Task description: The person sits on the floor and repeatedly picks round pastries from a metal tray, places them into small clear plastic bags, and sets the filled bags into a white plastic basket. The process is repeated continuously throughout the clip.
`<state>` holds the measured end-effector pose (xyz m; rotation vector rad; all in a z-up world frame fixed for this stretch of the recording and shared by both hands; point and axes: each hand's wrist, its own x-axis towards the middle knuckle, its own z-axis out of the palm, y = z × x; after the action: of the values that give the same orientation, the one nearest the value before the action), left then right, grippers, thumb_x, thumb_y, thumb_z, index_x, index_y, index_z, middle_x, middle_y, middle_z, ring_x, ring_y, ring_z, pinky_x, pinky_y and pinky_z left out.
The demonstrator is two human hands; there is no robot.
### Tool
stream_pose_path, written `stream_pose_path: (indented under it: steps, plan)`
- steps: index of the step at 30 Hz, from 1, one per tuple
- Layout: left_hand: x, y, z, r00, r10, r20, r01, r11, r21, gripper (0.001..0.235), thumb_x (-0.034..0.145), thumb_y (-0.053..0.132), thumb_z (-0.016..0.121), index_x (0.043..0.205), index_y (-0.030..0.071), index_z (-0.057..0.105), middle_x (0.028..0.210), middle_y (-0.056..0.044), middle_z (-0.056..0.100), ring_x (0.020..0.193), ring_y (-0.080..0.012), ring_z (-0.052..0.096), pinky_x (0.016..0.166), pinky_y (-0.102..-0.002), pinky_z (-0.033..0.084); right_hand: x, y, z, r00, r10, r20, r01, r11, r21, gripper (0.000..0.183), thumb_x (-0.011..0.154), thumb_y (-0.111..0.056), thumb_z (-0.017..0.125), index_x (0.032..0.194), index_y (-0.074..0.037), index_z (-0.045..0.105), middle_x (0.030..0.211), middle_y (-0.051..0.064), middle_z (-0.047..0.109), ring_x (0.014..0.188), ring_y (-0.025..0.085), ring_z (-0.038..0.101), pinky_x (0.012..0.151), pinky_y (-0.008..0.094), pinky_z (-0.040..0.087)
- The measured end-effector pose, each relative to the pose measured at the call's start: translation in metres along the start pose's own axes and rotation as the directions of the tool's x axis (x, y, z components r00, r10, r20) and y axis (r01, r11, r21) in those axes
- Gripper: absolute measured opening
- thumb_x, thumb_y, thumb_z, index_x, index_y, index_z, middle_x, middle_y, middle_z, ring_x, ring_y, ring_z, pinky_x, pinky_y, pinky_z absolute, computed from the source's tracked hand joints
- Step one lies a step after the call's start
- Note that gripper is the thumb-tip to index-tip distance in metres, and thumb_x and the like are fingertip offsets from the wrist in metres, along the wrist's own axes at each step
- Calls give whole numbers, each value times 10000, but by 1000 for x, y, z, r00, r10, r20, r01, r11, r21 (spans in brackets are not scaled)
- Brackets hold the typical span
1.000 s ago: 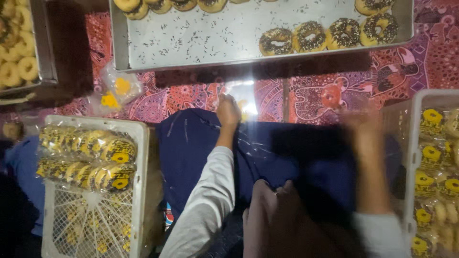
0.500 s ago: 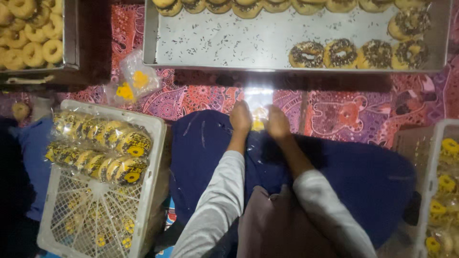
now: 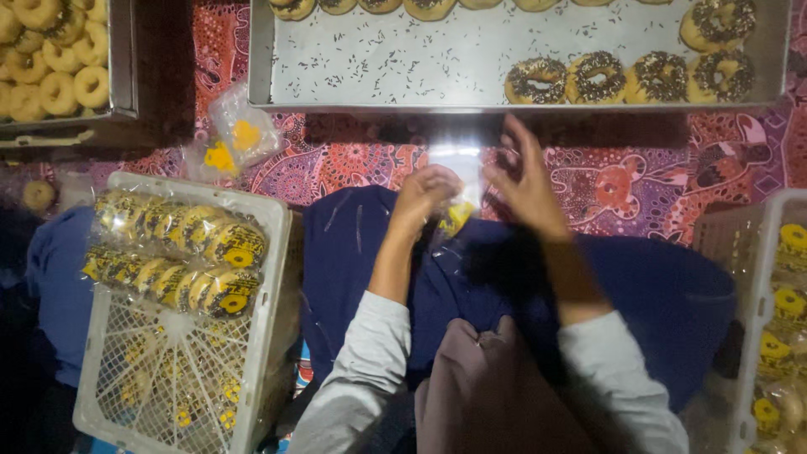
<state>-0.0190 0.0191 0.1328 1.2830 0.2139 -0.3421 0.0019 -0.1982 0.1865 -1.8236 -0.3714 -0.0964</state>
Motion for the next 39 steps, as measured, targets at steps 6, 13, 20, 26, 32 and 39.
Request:
stream_pose_path:
  steps: [6,13,20,26,32,39]
  plan:
    - [-40,63,41,970,240,43,-205,705,679,104,846,86,759,947,80,785,844,-67,740,614,-153,559,578,-307,472,19,-26,-34,919,165,357,-179,984,5,190,898,-146,750,1058,-44,763,1087,89,768,1026,209,712,935,340,550]
    - [-48,73,58,879,477,7,-379,688,619,59,868,67,689,919,39,692,809,-92,731,733,-158,709,673,-302,553,-5,-81,-44,941,-102,323,199,939,-282,149,896,-104,709,1023,-41,756,1010,146,750,965,338,707,889,425,536]
    - [-63,68,94,727,666,-167,-543,707,453,152,907,14,616,1046,12,677,1050,-110,755,913,-186,723,809,-326,581,-36,-133,-14,980,-198,17,174,816,-551,230,1015,-39,623,1207,-113,725,1242,101,719,1254,216,682,1330,622,322]
    - [-73,69,112,825,440,-354,-494,867,-73,572,711,-55,653,1210,223,610,1327,84,633,1022,-94,660,898,-311,540,-35,-73,-14,991,-120,60,134,870,-475,484,965,-114,648,1445,-107,586,1425,189,633,1360,331,548,1215,644,163]
    - [-5,60,63,951,250,-180,-300,615,-729,288,951,14,665,1185,171,604,1179,-95,655,1069,-264,632,1047,-527,481,-4,-67,-18,906,-6,423,124,960,-252,316,921,-165,686,1220,-158,786,921,152,769,811,252,774,1296,511,321]
    - [26,52,29,991,82,-109,-128,301,-945,286,1021,342,679,974,63,639,951,-119,675,944,-319,635,1074,-594,465,125,-10,-134,929,136,345,207,581,-787,769,788,-220,769,1535,-167,593,1414,186,597,1319,398,536,1142,511,329]
